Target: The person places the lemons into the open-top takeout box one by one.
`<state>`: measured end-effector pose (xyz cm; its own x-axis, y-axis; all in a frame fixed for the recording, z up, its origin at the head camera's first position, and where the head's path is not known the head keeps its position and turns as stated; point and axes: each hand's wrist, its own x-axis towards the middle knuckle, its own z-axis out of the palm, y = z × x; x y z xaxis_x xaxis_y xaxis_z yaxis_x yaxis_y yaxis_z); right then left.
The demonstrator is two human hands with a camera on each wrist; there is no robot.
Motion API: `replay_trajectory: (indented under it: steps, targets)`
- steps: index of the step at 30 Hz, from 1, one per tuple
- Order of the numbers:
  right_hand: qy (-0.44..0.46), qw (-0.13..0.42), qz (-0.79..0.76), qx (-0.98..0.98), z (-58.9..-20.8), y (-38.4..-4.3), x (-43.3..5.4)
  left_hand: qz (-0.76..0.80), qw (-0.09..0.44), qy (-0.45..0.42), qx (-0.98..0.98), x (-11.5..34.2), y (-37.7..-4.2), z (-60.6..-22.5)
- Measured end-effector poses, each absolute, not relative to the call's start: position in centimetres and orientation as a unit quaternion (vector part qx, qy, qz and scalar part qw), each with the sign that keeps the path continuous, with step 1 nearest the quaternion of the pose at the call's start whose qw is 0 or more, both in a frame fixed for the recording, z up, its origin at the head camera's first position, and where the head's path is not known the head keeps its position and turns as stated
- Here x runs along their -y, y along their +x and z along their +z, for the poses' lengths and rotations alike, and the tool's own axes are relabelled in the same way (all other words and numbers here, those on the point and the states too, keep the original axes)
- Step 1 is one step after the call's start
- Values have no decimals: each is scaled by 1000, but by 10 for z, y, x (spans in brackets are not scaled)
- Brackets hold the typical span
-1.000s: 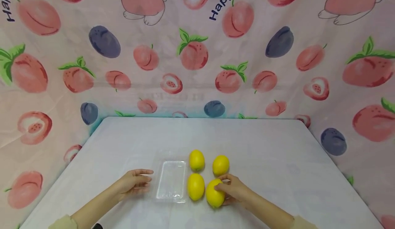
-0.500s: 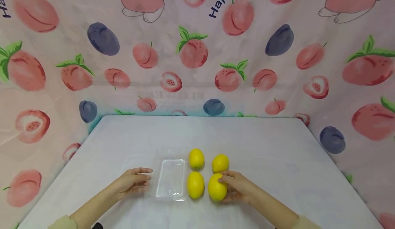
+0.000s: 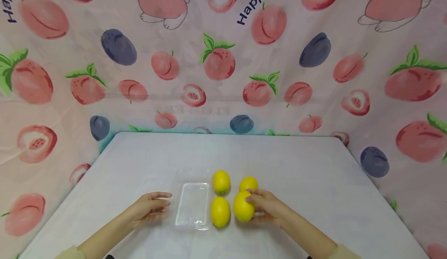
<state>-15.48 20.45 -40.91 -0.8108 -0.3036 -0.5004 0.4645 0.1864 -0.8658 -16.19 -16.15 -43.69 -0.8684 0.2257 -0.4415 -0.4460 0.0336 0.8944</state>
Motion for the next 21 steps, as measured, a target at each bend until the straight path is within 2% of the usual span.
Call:
replay_trajectory:
  steps: [7, 21]
  targets:
    - [18, 304, -647, -699, -403, -158, -196, 687, 233, -96, -681, 160, -162, -439]
    - [22, 276, -619, -735, -388, -171, -165, 669, 222, -121, -699, 158, -159, -433]
